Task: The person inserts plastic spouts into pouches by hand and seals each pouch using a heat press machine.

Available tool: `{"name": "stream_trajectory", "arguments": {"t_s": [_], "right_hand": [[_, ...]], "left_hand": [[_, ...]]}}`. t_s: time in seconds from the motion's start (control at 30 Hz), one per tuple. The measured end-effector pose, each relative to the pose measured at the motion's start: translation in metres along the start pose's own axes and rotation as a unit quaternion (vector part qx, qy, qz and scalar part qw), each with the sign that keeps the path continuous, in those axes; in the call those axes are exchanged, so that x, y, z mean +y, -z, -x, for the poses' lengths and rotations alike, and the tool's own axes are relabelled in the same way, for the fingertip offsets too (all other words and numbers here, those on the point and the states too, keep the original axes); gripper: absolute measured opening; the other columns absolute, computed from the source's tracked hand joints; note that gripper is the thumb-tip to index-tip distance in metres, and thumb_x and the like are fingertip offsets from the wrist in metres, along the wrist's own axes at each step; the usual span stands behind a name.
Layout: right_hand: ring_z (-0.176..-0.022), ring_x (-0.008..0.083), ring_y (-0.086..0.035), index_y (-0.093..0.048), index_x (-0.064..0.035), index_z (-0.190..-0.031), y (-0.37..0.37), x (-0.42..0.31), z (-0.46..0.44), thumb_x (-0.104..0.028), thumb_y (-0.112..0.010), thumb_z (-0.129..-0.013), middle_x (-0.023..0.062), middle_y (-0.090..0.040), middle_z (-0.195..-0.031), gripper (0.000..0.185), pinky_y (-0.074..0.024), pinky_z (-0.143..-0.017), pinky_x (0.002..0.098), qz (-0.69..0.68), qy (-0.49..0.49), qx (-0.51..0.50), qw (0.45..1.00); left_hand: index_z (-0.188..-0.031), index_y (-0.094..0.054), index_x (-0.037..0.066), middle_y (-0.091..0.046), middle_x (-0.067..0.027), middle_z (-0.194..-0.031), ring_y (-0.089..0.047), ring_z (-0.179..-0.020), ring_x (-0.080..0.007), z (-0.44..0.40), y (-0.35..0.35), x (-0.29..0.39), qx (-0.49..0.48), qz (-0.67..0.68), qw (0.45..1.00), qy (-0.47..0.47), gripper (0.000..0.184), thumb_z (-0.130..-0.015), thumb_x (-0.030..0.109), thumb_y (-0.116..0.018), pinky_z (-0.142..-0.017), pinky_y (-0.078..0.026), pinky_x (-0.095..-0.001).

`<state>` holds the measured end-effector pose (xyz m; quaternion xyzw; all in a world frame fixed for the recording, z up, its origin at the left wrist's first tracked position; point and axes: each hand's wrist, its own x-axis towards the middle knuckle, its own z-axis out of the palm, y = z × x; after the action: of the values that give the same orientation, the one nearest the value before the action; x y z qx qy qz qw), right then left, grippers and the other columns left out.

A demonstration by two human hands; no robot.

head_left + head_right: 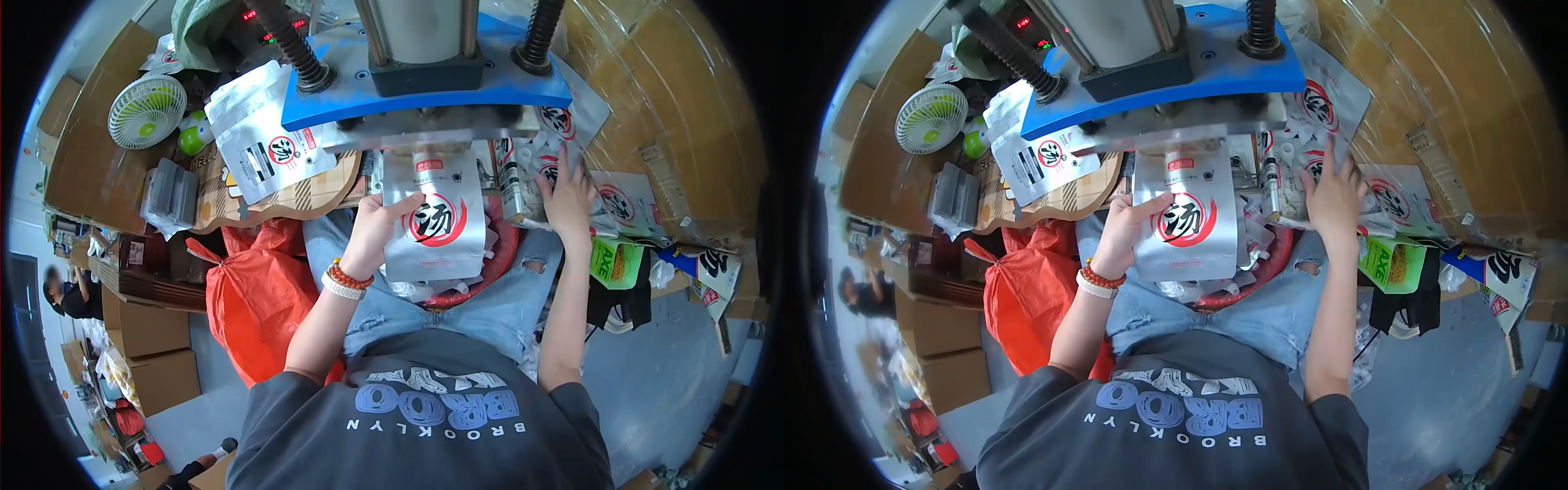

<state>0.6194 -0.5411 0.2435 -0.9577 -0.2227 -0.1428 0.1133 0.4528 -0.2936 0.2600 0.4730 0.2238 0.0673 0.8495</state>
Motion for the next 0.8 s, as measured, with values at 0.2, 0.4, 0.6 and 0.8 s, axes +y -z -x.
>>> {"name": "stream_trajectory", "arguments": {"t_s": [0.2,0.4,0.6,0.8], "right_hand": [[-0.088,0.0448,-0.057,-0.054,-0.0049,-0.12,-0.011,-0.008,0.002,-0.005,-0.051,-0.086,0.0273,-0.058,-0.102,0.033,-0.0471,-0.079,0.0498,-0.126,0.051,-0.057,0.989],[-0.081,0.0225,-0.059,-0.054,-0.0034,-0.123,0.02,-0.012,0.013,-0.007,-0.063,-0.089,0.0135,-0.063,-0.094,0.035,-0.0471,-0.074,0.0318,-0.393,-0.045,0.035,0.918],[-0.09,0.0185,-0.054,-0.063,0.0018,-0.102,0.096,-0.054,0.039,-0.006,-0.067,-0.086,0.0095,-0.058,-0.096,0.018,-0.0448,-0.081,0.03,-0.474,0.079,0.2,0.854],[-0.086,0.0271,-0.059,-0.07,-0.0039,-0.096,0.113,-0.123,0.057,-0.019,-0.083,-0.064,0.006,-0.061,-0.089,0.038,-0.0456,-0.078,0.0393,-0.337,0.333,0.141,0.869]], "left_hand": [[-0.121,-0.058,-0.004,-0.064,-0.015,-0.116,-0.063,-0.1,-0.0212,-0.014,0.057,0.024,0.106,-0.26,0.939,-0.198,0.049,-0.087,0.029,-0.071,-0.083,-0.051,-0.0301],[-0.139,-0.046,0.012,-0.05,-0.0128,-0.141,-0.038,-0.138,-0.0295,0.007,0.148,0.04,0.135,-0.769,0.554,-0.289,0.07,-0.08,0.04,-0.072,-0.111,-0.024,-0.0562],[-0.103,-0.073,0.008,-0.073,-0.0098,-0.095,-0.071,-0.09,-0.0212,0.054,0.131,0.023,0.189,-0.604,0.685,-0.36,0.028,-0.079,-0.003,-0.066,-0.073,-0.054,-0.0295],[-0.1,-0.074,0.006,-0.073,-0.0096,-0.097,-0.071,-0.093,-0.023,0.106,0.016,0.038,0.081,-0.583,0.675,-0.445,0.048,-0.061,-0.017,-0.057,-0.078,-0.056,-0.0289]]}}
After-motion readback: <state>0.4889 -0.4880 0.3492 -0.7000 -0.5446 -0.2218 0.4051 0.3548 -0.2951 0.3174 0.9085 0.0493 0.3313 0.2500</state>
